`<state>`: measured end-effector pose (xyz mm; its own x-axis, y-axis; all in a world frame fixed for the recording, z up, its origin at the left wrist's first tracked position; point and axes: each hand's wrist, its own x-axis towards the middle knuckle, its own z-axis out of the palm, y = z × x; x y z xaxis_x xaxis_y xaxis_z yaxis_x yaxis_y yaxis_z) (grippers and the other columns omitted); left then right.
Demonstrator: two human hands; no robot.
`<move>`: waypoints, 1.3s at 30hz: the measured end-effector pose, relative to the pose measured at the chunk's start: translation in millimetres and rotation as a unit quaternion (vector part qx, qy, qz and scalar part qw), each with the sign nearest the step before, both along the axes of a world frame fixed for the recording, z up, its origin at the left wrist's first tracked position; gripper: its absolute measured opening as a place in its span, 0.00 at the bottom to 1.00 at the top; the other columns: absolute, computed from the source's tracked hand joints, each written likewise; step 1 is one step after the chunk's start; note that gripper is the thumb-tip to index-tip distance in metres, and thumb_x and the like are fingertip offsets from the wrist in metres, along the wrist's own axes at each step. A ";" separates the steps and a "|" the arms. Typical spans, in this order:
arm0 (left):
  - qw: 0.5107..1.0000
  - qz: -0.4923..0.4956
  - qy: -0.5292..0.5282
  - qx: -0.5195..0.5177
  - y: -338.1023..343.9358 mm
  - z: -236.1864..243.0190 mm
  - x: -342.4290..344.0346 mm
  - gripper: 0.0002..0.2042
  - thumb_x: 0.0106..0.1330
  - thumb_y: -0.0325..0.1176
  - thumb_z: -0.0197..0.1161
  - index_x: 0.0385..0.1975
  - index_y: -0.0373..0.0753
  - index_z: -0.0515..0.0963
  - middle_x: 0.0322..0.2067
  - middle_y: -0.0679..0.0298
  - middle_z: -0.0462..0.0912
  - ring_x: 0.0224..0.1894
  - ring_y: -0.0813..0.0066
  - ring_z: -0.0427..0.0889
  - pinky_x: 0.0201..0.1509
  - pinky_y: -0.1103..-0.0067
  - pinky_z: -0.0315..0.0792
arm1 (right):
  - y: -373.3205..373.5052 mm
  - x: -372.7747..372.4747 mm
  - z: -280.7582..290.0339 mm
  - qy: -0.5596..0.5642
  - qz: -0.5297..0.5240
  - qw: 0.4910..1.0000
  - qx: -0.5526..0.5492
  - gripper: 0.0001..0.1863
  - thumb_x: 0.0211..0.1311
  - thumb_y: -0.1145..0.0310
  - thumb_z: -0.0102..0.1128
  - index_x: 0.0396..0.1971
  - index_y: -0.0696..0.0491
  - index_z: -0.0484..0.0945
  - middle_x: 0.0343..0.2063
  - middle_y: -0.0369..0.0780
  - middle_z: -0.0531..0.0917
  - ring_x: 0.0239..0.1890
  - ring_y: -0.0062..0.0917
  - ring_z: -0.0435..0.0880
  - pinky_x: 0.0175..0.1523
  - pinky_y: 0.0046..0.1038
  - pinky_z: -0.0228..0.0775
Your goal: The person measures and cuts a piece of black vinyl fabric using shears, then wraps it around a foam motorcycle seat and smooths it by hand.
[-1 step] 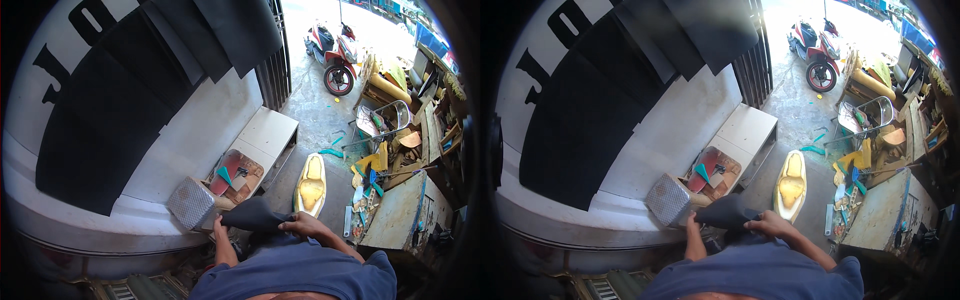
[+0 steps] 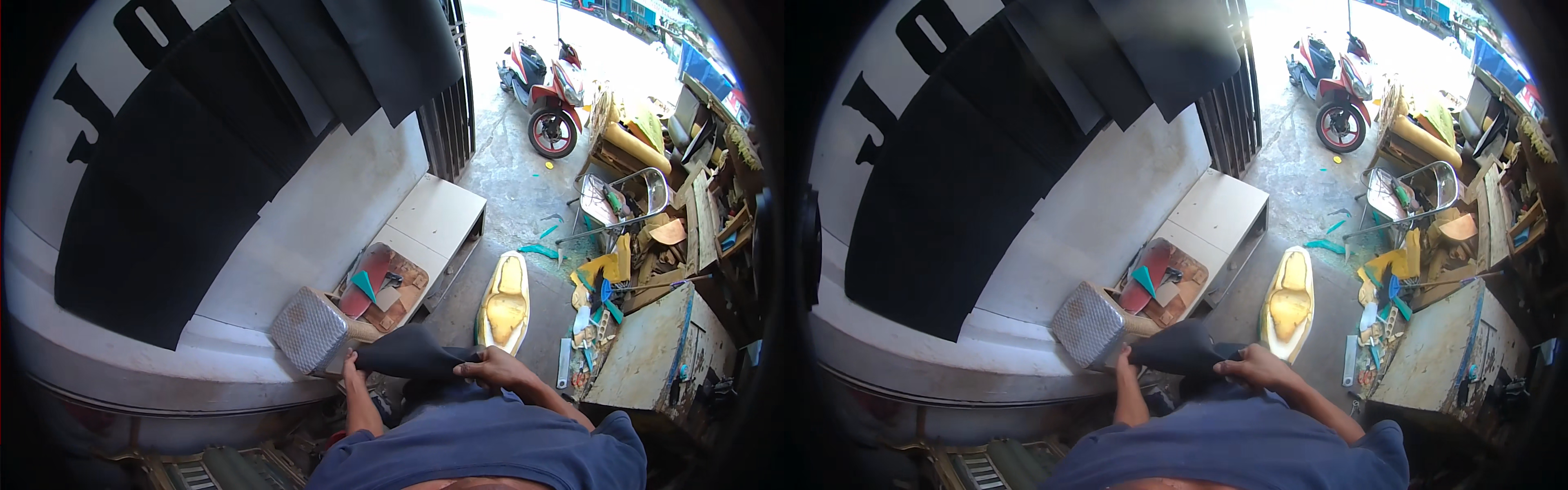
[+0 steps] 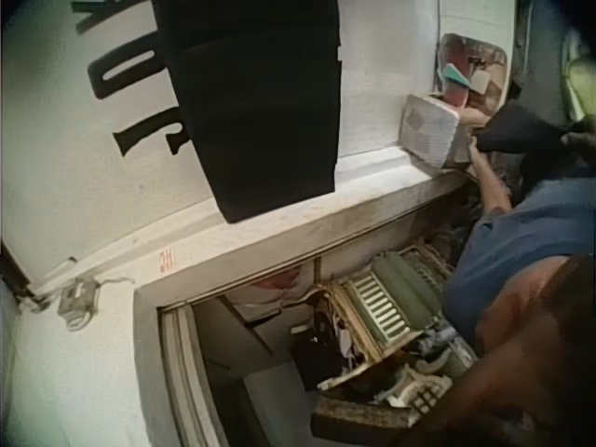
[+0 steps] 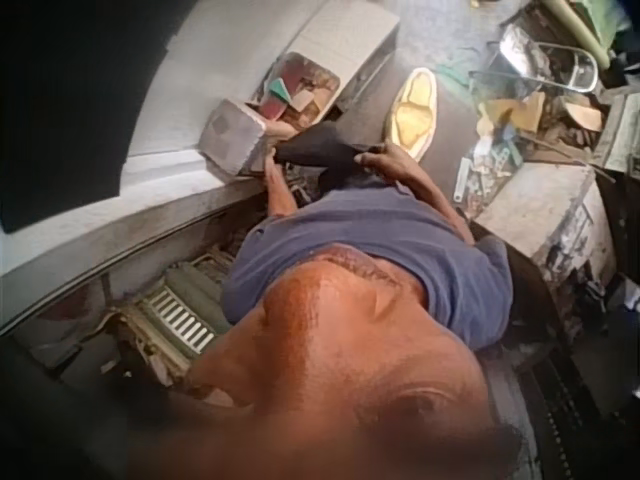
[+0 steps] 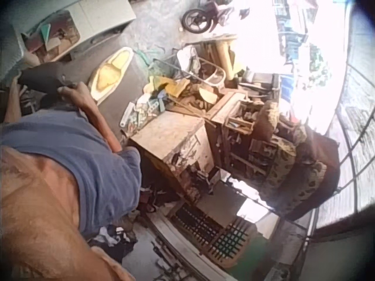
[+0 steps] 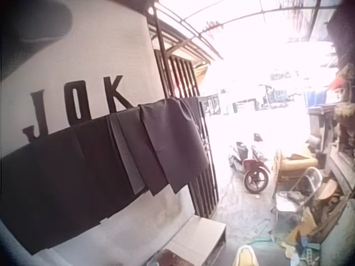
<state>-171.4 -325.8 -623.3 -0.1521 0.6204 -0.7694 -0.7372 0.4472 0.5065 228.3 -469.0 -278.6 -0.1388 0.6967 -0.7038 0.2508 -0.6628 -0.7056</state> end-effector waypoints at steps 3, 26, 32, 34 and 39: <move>0.976 -0.034 0.212 0.047 -2.3 -5.4 -27.6 0.14 0.64 0.21 0.57 0.47 0.42 0.76 0.42 0.61 0.79 0.40 0.62 0.81 0.44 0.60 0.79 | -8.5 -8.8 1.4 -0.032 -0.029 0.999 -0.008 0.27 0.58 0.48 0.66 0.23 0.61 0.82 0.16 0.41 0.79 0.20 0.26 0.80 0.26 0.30 0.68; 0.886 -0.423 0.111 0.153 232.4 192.8 261.9 0.05 0.65 0.23 0.63 0.38 0.38 0.81 0.33 0.61 0.80 0.34 0.71 0.81 0.33 0.72 0.79 | 34.7 309.7 -83.6 -0.069 -0.438 0.876 0.189 0.23 0.66 0.48 0.61 0.43 0.54 0.82 0.42 0.36 0.82 0.47 0.22 0.78 0.52 0.29 0.70; 0.884 -0.381 0.124 0.242 260.2 256.1 335.0 0.04 0.66 0.23 0.61 0.38 0.38 0.81 0.35 0.62 0.81 0.34 0.70 0.82 0.35 0.74 0.80 | 34.3 341.3 -45.4 -0.018 -0.499 0.825 0.264 0.17 0.69 0.54 0.59 0.49 0.49 0.81 0.45 0.32 0.82 0.48 0.19 0.78 0.54 0.29 0.71; 0.857 -0.397 0.119 0.305 260.6 295.6 333.6 0.06 0.67 0.24 0.60 0.41 0.36 0.79 0.36 0.61 0.82 0.34 0.69 0.83 0.39 0.73 0.81 | 19.7 329.8 -4.8 -0.004 -0.503 0.798 0.331 0.17 0.71 0.56 0.58 0.53 0.49 0.80 0.45 0.32 0.82 0.47 0.17 0.78 0.52 0.27 0.74; 0.845 -0.360 0.105 0.381 153.0 306.1 304.8 0.09 0.68 0.25 0.61 0.46 0.32 0.77 0.39 0.61 0.81 0.38 0.72 0.82 0.45 0.76 0.78 | -67.2 291.3 13.7 -0.021 -0.486 0.795 0.362 0.19 0.70 0.57 0.58 0.49 0.57 0.81 0.42 0.37 0.83 0.44 0.20 0.82 0.50 0.26 0.76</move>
<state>133.4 -172.8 -317.3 0.3929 0.9134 -0.1069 -0.2707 0.2259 0.9358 519.5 -536.3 -264.9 0.7255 0.6857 -0.0596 -0.0982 0.0174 -0.9950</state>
